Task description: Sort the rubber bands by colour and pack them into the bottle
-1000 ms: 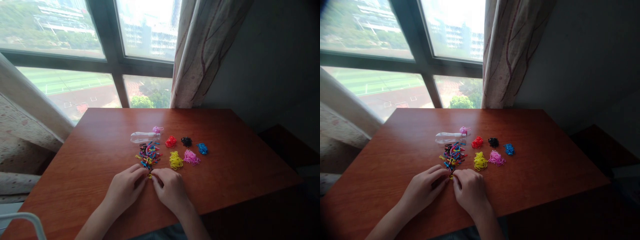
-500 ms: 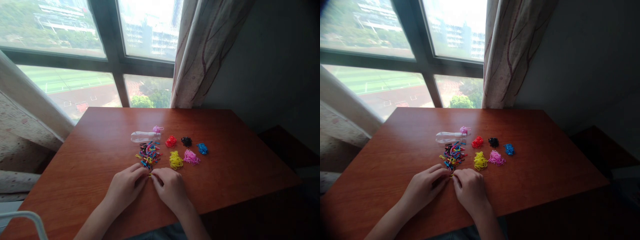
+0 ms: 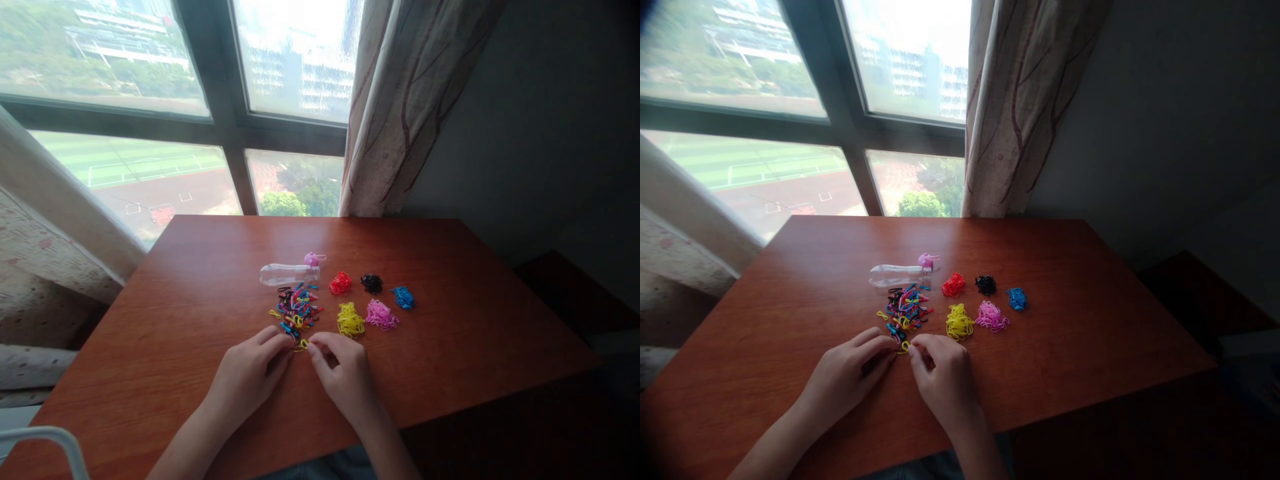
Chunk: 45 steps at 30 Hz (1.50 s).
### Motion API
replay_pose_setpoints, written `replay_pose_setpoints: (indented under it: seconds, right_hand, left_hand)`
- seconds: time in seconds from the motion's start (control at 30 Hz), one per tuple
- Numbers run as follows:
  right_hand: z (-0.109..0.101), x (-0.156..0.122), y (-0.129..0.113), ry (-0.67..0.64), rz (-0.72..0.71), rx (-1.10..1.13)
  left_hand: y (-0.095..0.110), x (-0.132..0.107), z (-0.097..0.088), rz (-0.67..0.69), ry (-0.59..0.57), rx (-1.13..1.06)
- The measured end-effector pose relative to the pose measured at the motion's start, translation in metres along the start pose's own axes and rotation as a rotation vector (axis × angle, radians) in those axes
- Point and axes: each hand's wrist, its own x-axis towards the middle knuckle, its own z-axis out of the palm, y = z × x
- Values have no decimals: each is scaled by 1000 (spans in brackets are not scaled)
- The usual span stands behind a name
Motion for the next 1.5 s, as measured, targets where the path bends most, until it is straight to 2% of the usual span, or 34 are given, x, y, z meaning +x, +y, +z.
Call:
replay_pose_setpoints:
  seconds: [0.17,0.37,0.53,0.93,1.2,1.33,1.4,1.5]
  right_hand:
    - [-13,0,5,154,15,-18]
    - [-38,3,29,295,44,-163]
    - [-41,5,40,288,71,-239]
    - [-42,3,42,286,135,-215]
    - [-42,4,40,308,103,-251]
    - [-38,0,33,339,21,-215]
    - [-32,-3,27,316,-22,-185]
    - [-19,-6,15,186,-69,-176]
  left_hand:
    - [-2,1,2,17,21,19]
    - [-5,1,7,43,13,47]
    - [-7,0,9,58,17,51]
    - [-6,-1,8,61,22,44]
    - [-5,0,8,51,25,59]
    - [-4,0,7,32,12,66]
    - [-4,0,7,23,5,63]
    - [-4,0,6,16,2,48]
